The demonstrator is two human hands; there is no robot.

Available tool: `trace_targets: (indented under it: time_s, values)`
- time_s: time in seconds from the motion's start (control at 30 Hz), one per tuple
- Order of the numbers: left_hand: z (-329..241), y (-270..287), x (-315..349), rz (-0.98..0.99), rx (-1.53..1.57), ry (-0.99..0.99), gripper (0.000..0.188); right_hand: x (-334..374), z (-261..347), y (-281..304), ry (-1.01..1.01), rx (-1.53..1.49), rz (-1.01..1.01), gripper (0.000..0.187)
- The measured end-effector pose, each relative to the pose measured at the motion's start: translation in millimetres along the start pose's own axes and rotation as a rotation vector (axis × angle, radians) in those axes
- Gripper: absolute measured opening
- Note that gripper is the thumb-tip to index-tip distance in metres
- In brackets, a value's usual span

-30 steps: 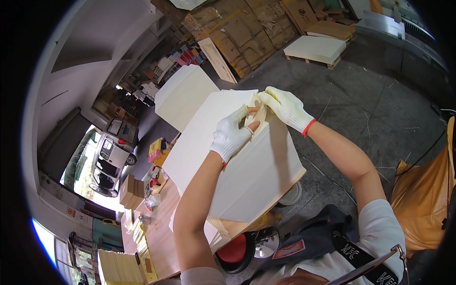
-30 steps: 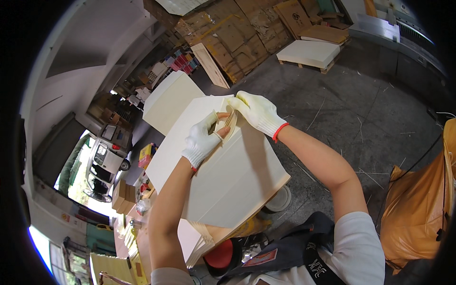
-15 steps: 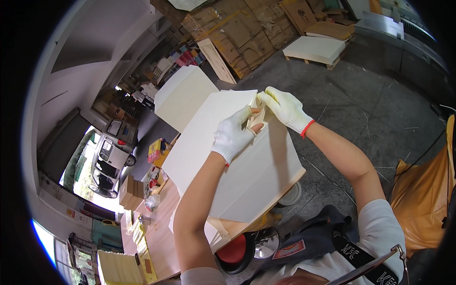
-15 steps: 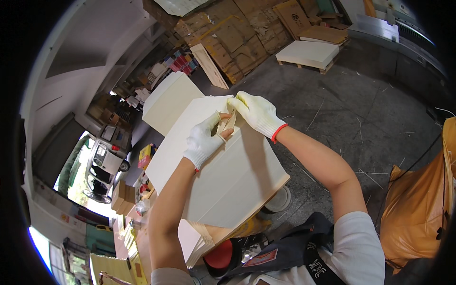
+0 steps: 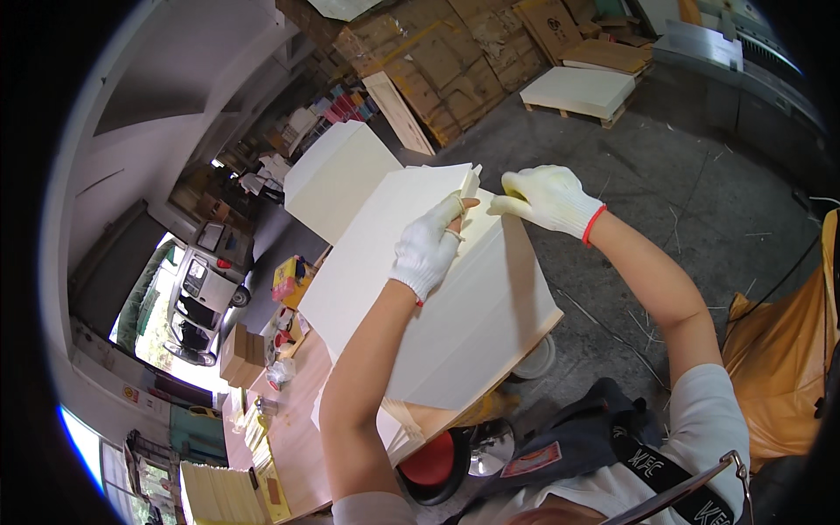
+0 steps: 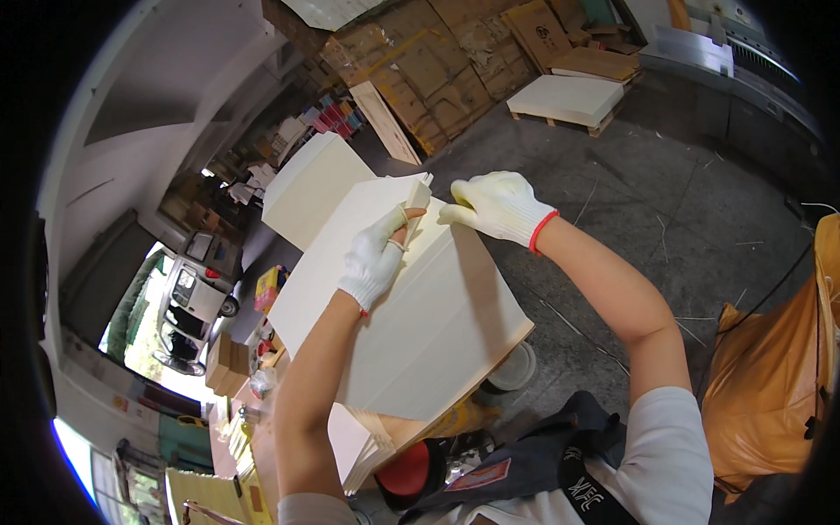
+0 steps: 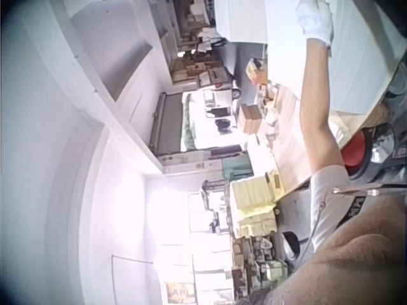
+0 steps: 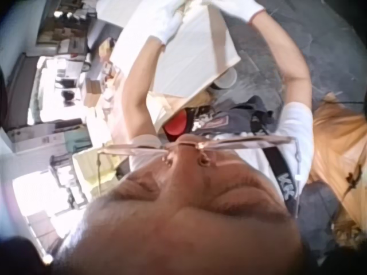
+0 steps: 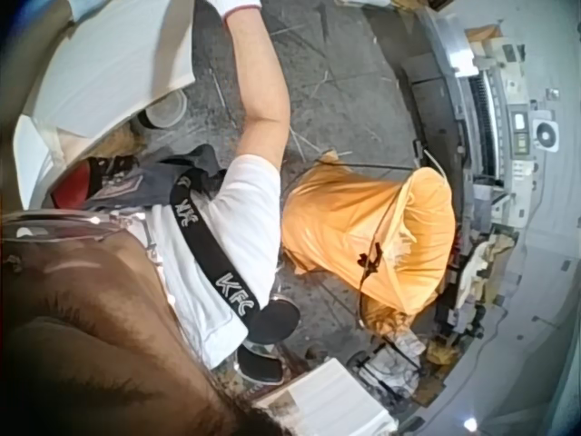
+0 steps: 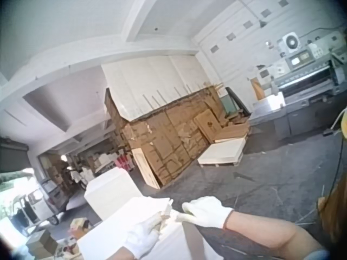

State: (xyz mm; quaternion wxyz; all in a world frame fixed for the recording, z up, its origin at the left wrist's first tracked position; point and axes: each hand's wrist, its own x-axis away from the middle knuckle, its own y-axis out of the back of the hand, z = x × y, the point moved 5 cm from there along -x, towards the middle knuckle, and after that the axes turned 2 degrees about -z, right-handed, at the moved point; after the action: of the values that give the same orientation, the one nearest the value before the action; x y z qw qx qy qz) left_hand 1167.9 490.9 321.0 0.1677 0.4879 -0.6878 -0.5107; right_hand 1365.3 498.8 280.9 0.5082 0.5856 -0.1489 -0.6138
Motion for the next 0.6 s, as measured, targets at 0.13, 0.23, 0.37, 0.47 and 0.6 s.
trace_targets:
  time_s: [0.13,0.23,0.37,0.47,0.6]
  values:
    - [0.6,-3.8,-3.9,-0.003,-0.008,-0.061,0.034,1.2,4.4,5.7,0.263,0.058,-0.165,0.032]
    - [0.5,-6.3,-4.7,-0.004,-0.047,-0.054,0.033,-9.5,7.0,1.0,0.173,-0.114,-0.19,0.032]
    - [2.1,-5.1,-4.4,0.032,0.022,0.014,0.033,-9.1,3.8,-11.9,-0.289,-0.615,-0.044,0.037]
    - [-1.5,-3.5,-3.4,0.045,0.027,0.039,0.034,-7.9,0.7,-18.1,-0.307,-0.632,-0.112,0.038]
    - [-2.1,-2.5,-1.9,0.018,-0.048,-0.027,0.038,-6.9,0.2,-22.4,-0.326,-0.617,-0.098,0.04]
